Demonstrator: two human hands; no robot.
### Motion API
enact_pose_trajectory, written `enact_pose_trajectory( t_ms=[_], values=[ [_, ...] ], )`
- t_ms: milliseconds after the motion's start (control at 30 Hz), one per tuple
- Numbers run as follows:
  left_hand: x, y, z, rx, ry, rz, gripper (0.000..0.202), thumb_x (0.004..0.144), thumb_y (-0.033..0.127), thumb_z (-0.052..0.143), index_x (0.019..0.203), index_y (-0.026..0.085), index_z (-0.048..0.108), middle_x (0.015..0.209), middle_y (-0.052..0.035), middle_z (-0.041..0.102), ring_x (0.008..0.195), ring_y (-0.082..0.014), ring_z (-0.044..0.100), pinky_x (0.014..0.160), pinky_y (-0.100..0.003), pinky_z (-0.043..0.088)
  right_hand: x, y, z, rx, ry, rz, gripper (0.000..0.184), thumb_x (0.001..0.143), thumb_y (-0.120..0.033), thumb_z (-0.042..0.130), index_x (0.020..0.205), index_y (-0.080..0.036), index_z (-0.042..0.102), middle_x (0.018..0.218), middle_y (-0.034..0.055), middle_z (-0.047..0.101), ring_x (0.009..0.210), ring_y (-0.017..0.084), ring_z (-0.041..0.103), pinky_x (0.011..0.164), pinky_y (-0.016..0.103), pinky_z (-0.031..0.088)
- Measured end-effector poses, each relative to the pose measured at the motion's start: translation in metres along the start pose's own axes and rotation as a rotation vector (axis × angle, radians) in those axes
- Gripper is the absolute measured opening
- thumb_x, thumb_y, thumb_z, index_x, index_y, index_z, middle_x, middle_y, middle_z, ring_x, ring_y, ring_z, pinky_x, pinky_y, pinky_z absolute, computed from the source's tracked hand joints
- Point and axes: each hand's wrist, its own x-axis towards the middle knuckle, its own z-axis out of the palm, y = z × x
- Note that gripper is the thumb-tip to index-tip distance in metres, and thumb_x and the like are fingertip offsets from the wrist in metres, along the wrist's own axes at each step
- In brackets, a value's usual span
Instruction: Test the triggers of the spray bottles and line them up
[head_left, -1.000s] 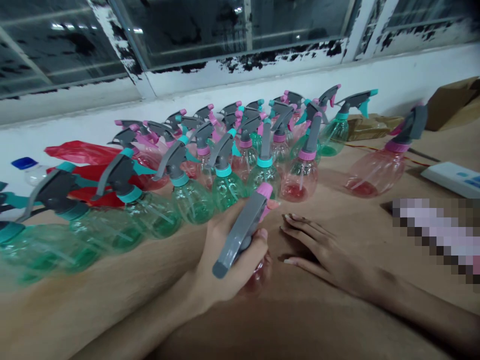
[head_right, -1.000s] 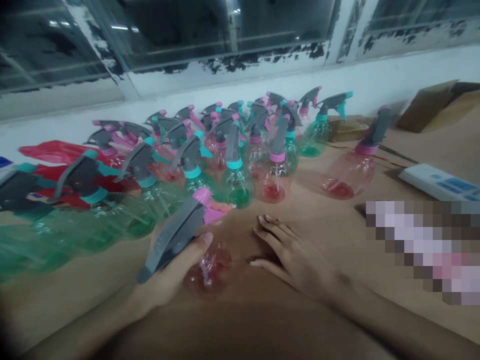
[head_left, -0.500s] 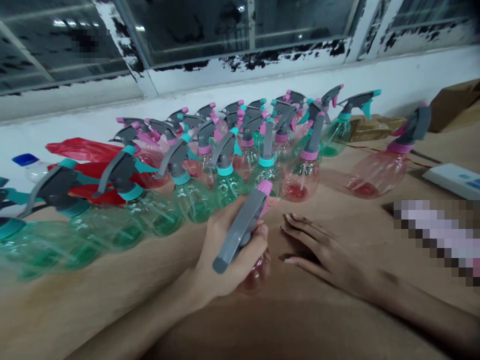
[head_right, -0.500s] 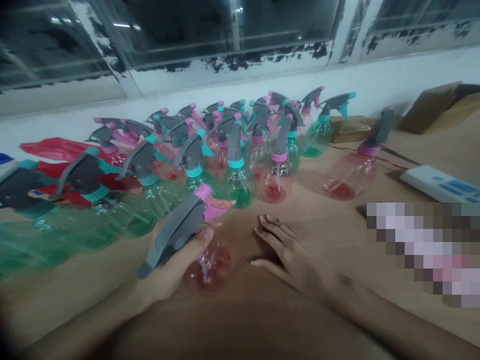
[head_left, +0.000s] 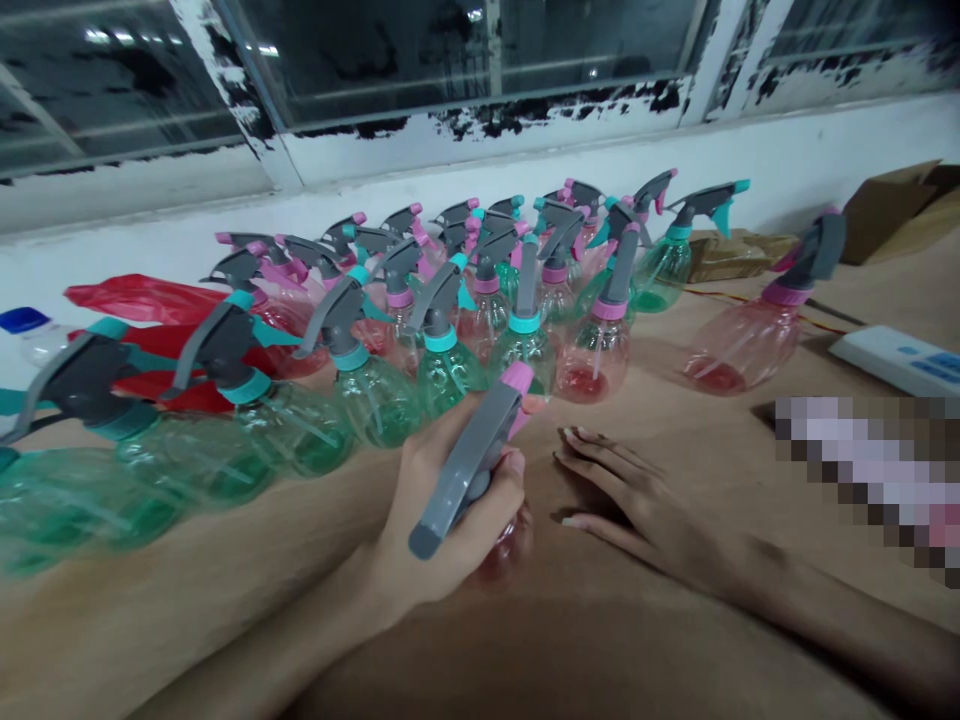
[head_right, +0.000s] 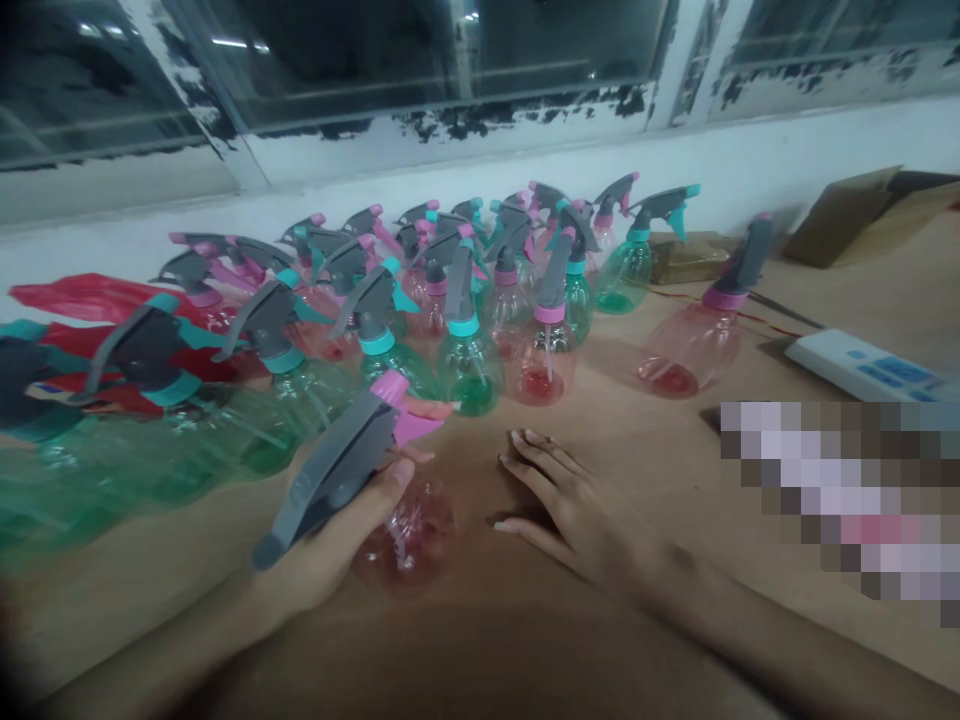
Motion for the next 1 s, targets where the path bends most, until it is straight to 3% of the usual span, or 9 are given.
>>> enact_pose_trajectory(
  t_ms=[267,567,1000],
  values=[
    [0.0005,0.0005,-0.0021,-0.008,-0.031,0.051,0.011,0.076,0.017,0.048,0.081,0.026,0.054,0.051,0.0066,0.049,0.043,-0.0136,0.047,0.052,-0.028,0.046,0.0007,-0.0021,-0.0021,-0.021,-0.028,0.006,0.059,0.088,-0.046,0.052,0.139,-0.020,0.039,0.144,0.0106,0.043,0.134,0.026,0.035,0.106,0.048,0.037],
    [0.0003,0.0004,-0.0005,-0.028,-0.030,0.012,0.010,0.075,0.019,0.050,0.080,0.026,0.054,0.051,0.0066,0.050,0.042,-0.0132,0.047,0.051,-0.027,0.047,0.0009,-0.0028,-0.0019,0.005,-0.001,0.003,0.057,0.088,-0.045,0.052,0.139,-0.022,0.040,0.143,0.0103,0.045,0.133,0.027,0.037,0.106,0.050,0.038],
    [-0.0017,0.0011,-0.0008,-0.063,-0.022,0.036,0.014,0.074,0.015,0.051,0.080,0.026,0.055,0.052,0.0069,0.051,0.042,-0.0126,0.048,0.049,-0.026,0.045,0.0014,-0.0032,-0.0031,-0.049,-0.041,-0.005,0.058,0.089,-0.047,0.049,0.138,-0.017,0.040,0.144,0.0120,0.043,0.134,0.025,0.035,0.107,0.048,0.036]
  ],
)
